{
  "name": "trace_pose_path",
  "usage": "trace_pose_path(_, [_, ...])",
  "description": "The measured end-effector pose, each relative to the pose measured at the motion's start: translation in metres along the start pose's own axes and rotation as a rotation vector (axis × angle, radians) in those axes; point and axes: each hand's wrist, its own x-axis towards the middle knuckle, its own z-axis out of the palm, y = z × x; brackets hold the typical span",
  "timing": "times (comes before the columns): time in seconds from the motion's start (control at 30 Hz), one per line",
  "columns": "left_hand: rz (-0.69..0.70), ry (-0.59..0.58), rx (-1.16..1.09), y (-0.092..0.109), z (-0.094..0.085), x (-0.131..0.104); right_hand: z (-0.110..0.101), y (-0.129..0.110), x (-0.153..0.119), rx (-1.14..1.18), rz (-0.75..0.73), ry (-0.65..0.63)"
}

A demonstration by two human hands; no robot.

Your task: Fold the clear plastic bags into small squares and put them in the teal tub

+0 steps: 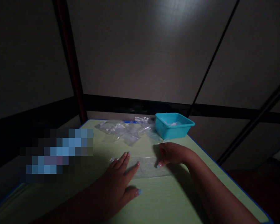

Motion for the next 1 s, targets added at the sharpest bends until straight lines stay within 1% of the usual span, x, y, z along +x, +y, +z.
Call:
trace_pose_path(0.13, [0.011, -0.004, 0.007, -0.001, 0.001, 0.0, 0.001, 0.001, -0.001, 0.026, 0.023, 0.028])
trace_pose_path(0.23, [0.018, -0.005, 0.012, -0.001, 0.001, -0.001, 0.0, -0.001, -0.003, 0.036, 0.003, 0.059])
trace_pose_path(0.37, [0.019, -0.01, 0.019, -0.001, 0.001, -0.001, 0.001, -0.002, -0.002, -0.046, -0.042, 0.01])
trace_pose_path(0.47, [0.033, -0.017, 0.016, -0.001, 0.001, -0.001, 0.004, 0.002, 0.003, -0.118, -0.11, -0.01])
trace_pose_path(0.53, [0.037, -0.017, 0.004, -0.002, 0.001, -0.001, 0.005, 0.005, 0.005, -0.124, -0.141, -0.02])
trace_pose_path(0.63, [0.031, -0.02, -0.008, -0.002, 0.0, -0.001, 0.004, 0.008, 0.005, -0.092, -0.14, -0.044])
trace_pose_path(0.8, [0.015, -0.054, 0.009, 0.003, -0.004, -0.003, 0.0, 0.004, 0.0, -0.078, -0.104, -0.042])
trace_pose_path(0.87, [0.025, -0.043, 0.022, 0.004, -0.007, -0.003, -0.001, 0.003, -0.001, -0.086, -0.099, -0.042])
trace_pose_path(1.0, [0.063, 0.025, 0.03, 0.002, -0.013, 0.0, 0.0, 0.003, 0.0, -0.103, -0.122, -0.034])
